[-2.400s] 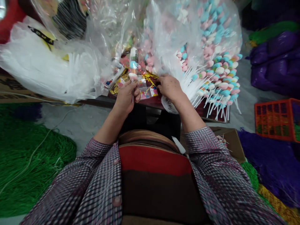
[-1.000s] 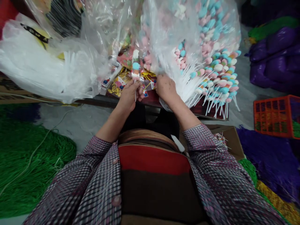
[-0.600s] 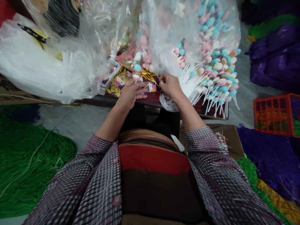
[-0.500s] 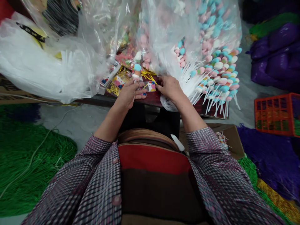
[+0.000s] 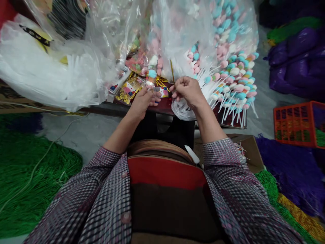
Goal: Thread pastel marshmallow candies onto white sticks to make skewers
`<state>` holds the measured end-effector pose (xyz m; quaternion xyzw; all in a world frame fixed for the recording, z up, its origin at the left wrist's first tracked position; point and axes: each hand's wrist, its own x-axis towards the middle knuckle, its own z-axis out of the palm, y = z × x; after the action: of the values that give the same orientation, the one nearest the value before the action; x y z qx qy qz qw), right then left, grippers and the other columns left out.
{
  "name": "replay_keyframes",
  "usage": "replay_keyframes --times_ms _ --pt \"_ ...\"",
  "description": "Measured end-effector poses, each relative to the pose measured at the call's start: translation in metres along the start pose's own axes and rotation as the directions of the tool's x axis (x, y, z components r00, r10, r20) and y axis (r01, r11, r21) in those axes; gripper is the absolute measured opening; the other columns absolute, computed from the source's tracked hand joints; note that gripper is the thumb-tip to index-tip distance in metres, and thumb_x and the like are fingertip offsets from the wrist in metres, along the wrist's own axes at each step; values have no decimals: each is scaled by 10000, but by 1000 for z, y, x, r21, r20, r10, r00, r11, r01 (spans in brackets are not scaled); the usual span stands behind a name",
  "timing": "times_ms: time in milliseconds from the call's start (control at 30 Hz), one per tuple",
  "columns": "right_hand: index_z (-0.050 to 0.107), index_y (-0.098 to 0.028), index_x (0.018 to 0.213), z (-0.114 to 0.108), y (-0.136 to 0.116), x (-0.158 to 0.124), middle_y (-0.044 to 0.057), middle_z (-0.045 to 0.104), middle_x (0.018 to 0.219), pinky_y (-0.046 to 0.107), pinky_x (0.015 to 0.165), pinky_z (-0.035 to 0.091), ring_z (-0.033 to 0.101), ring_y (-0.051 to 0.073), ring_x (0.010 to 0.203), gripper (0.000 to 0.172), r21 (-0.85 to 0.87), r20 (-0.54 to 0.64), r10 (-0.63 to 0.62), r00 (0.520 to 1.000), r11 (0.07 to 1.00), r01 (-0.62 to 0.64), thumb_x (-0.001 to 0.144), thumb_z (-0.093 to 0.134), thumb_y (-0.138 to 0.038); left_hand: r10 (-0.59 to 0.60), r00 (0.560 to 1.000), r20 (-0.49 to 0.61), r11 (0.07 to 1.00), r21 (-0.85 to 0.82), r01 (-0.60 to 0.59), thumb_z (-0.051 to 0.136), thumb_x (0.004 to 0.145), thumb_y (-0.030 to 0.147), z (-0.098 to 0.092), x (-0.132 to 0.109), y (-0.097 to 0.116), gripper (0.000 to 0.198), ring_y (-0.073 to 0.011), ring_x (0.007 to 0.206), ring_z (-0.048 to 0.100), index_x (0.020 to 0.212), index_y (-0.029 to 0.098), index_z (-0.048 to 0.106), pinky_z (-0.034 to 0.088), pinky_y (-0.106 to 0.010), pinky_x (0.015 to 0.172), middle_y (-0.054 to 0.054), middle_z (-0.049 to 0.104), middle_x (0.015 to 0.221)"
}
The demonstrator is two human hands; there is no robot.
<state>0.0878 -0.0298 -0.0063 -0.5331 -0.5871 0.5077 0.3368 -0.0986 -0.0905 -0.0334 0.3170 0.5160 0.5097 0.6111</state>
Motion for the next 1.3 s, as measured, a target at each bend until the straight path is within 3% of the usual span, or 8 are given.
replay_keyframes --times_ms 100,233,367,533,767,933,1133,1300 --pt "533 -233 782 6 -8 -12 -31 636 680 248 591 565 624 100 577 205 80 10 -21 1000 997 20 893 693 -296 12 999 30 1000 19 -13 646 946 340 9 -4 2 144 -55 473 541 939 214 577 392 -159 447 55 610 652" --pt "581 -244 836 19 -9 -25 -26 625 709 321 677 591 623 132 642 90 -152 50 -180 983 971 185 905 637 -229 -15 1000 26 999 -32 16 658 905 218 21 -11 11 126 -19 425 345 857 216 542 212 -151 371 87 471 642" --pt "622 -233 880 26 -9 -30 21 635 781 401 822 569 643 194 784 105 -515 95 -279 956 808 287 863 602 -131 -83 996 36 996 -13 83 557 884 127 29 -18 18 105 -24 418 259 824 207 526 161 -138 371 99 359 610" --pt "654 -228 982 25 -7 -28 60 647 826 433 896 523 647 254 892 170 -615 133 -279 951 729 300 862 584 -129 -95 993 76 995 -24 97 546 909 164 32 -20 17 119 -35 433 281 804 207 514 171 -134 379 90 344 604" --pt "658 -231 982 22 -8 -34 42 665 851 396 872 519 629 211 843 102 -527 66 -311 948 796 298 923 581 -199 -55 997 47 998 -35 56 481 1010 236 35 -19 16 299 -36 452 274 714 193 490 169 -147 382 71 341 618" --pt "696 -218 1007 26 -5 -38 -8 652 788 317 755 492 590 157 751 124 -299 13 -277 961 916 269 913 646 -280 -35 998 49 997 -70 38 440 1040 165 39 -20 18 298 -35 461 285 744 197 460 161 -145 387 70 360 643" --pt "703 -191 847 34 0 -40 -7 644 787 311 776 481 588 156 782 50 -224 -113 -247 962 950 217 827 688 -234 -30 998 63 997 -69 35 461 1049 171 40 -21 16 273 -38 467 315 782 198 514 178 -140 391 64 380 640" --pt "668 -211 801 31 2 -43 -36 618 711 272 681 460 556 129 686 84 -38 -94 -171 981 985 168 829 679 -289 -27 999 44 999 -16 28 538 1025 216 40 -20 13 289 -37 445 309 740 202 492 191 -145 393 75 334 598"
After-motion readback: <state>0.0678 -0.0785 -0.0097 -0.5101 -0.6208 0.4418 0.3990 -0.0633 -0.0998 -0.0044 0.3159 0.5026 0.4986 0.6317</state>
